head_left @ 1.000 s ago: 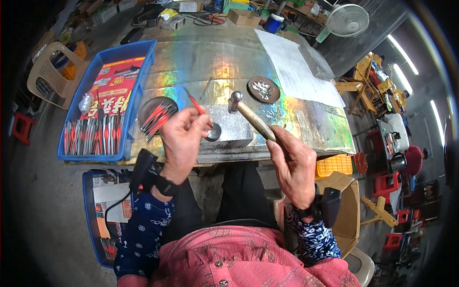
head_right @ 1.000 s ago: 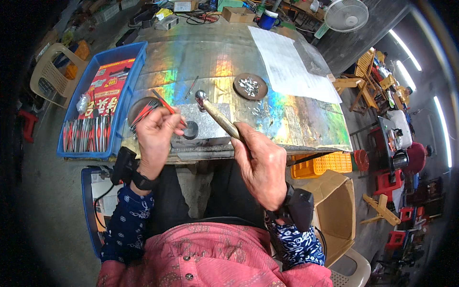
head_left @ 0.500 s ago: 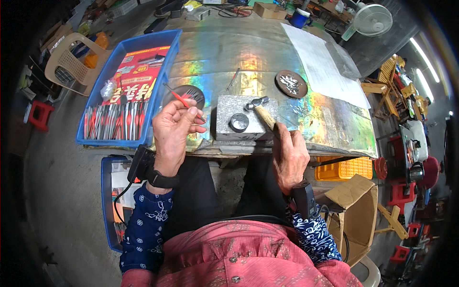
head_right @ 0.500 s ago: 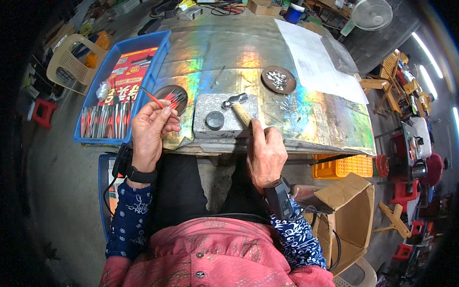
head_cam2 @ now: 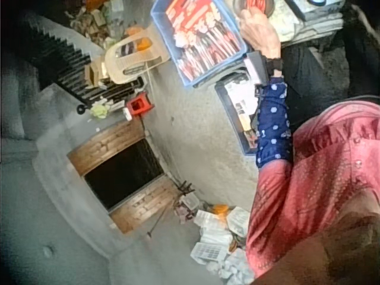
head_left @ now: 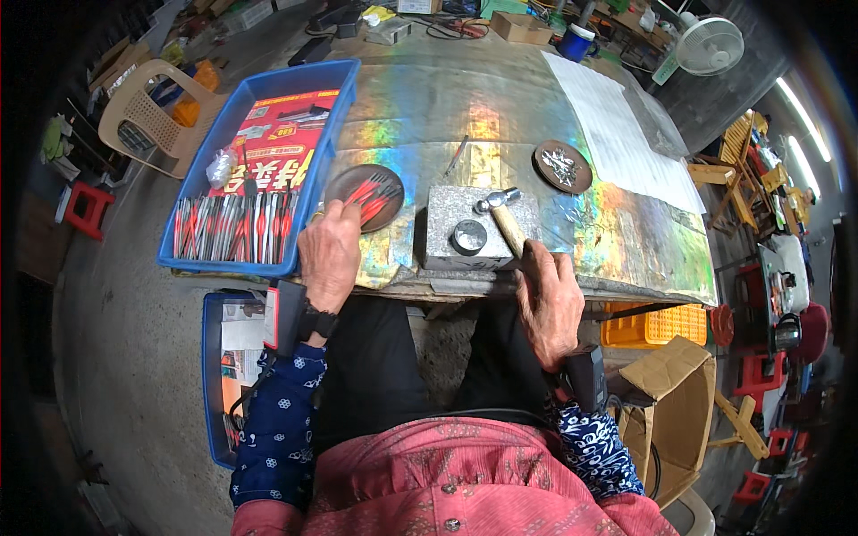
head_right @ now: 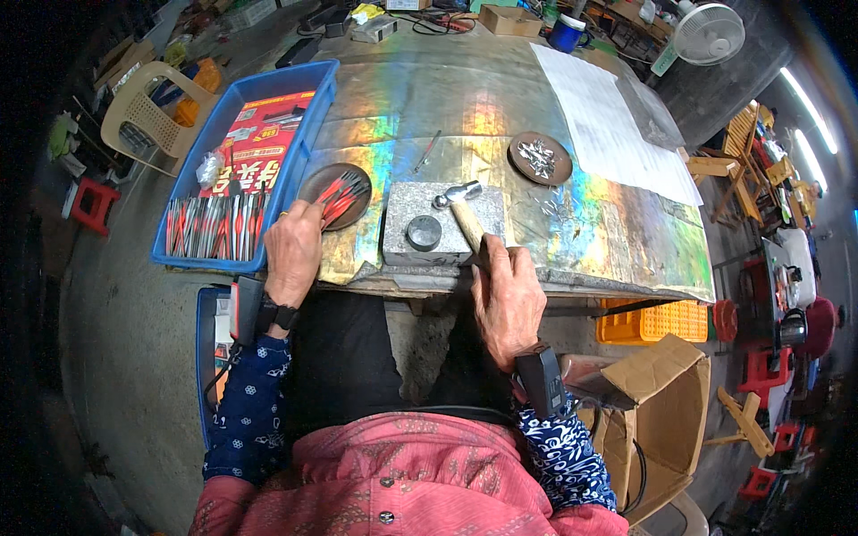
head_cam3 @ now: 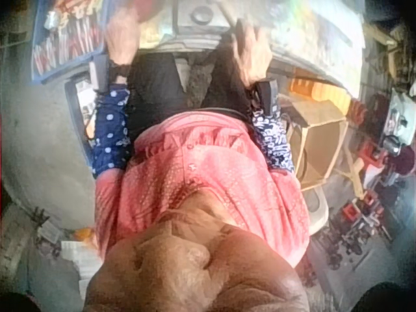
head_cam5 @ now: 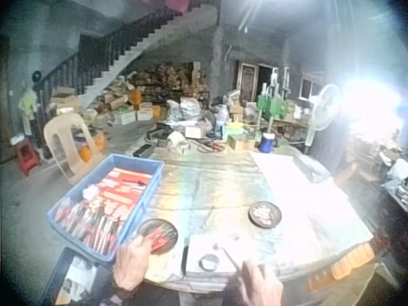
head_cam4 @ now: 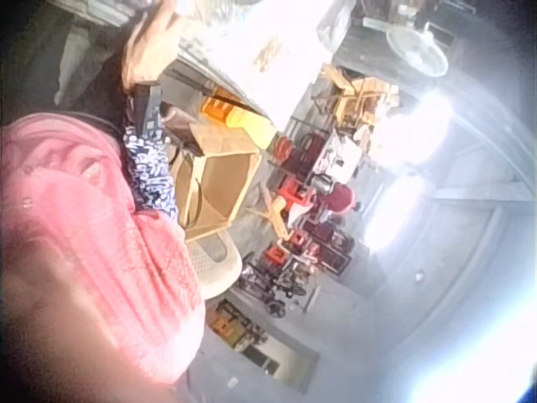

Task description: The person repeatedly picks small metal pins from a tray, places each on a metal block, and taps it with a hammer. After each tap, the pin is placed into a small dish. The cycle continues with multiple pins throughout the clip.

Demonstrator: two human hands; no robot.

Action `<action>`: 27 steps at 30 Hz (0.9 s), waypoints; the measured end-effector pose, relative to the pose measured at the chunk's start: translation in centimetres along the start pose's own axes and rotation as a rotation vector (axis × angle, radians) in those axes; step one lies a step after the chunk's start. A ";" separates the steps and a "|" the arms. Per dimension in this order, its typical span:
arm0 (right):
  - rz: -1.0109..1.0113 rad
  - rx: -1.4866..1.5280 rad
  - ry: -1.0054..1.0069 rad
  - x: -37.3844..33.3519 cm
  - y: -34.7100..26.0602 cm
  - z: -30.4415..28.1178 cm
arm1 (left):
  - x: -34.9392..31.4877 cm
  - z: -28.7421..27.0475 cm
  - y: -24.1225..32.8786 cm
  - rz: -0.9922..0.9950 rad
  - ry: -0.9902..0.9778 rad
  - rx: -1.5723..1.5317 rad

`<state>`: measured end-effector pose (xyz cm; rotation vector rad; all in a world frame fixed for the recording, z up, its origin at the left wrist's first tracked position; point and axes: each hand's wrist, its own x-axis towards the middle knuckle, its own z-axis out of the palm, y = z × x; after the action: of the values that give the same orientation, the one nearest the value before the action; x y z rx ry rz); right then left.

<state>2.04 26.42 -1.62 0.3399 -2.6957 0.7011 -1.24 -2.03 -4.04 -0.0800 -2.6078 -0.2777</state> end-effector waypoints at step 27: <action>-0.014 -0.023 -0.022 0.2 -0.3 -0.3 | 0.4 -4.2 -7.2 -0.285 0.064 0.002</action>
<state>2.00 26.24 -1.16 0.3622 -2.7173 0.6663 -0.40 -9.97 -1.61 0.2991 -2.5519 -0.3706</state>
